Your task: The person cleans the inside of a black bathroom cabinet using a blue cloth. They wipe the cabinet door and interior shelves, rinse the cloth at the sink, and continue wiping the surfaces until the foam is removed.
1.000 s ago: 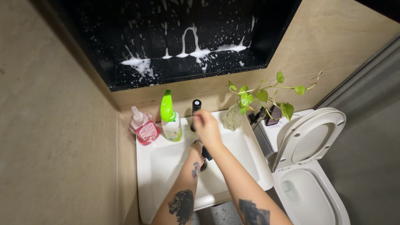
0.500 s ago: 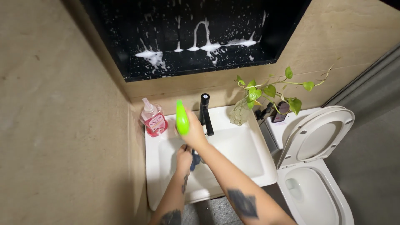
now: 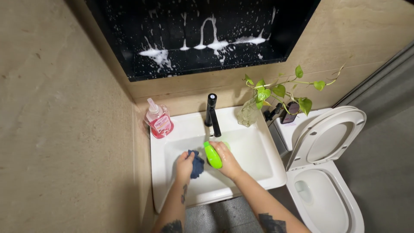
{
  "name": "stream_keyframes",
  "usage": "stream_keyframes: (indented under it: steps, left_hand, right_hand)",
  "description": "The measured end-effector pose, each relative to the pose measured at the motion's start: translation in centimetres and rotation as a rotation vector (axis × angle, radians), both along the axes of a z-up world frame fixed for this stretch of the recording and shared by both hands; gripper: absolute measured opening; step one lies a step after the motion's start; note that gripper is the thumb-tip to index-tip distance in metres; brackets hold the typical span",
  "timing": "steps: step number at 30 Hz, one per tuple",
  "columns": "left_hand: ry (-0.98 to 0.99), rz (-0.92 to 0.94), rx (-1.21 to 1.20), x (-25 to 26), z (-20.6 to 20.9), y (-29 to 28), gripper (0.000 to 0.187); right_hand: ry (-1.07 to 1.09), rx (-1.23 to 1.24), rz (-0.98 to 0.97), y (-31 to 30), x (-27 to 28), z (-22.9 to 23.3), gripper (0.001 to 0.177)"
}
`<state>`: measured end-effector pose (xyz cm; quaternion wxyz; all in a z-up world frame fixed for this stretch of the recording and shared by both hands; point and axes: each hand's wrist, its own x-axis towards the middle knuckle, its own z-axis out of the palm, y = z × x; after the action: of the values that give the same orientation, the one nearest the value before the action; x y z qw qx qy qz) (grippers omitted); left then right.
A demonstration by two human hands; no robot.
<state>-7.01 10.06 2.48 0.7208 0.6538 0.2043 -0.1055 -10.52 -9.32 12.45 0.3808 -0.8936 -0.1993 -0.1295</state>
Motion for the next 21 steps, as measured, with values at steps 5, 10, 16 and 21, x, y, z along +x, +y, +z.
stream_keyframes:
  steps: [5, 10, 16, 21]
  left_hand:
    - [0.010, -0.123, -0.036, 2.1, 3.5, 1.3, 0.022]
    - [0.015, -0.102, 0.034, 4.5, 4.8, 2.0, 0.022]
    - [0.045, -0.115, 0.047, 6.5, 4.4, 2.8, 0.025]
    - [0.065, -0.134, 0.050, 7.0, 2.9, 3.0, 0.025]
  right_hand:
    - [-0.063, -0.018, 0.133, -1.3, 0.0, 2.4, 0.063]
    - [0.122, -0.146, 0.288, -0.6, 0.8, 4.1, 0.050]
    - [0.251, -0.345, 0.270, -0.9, 1.5, 5.4, 0.041]
    - [0.294, -0.446, 0.293, -0.7, 0.8, 5.6, 0.032]
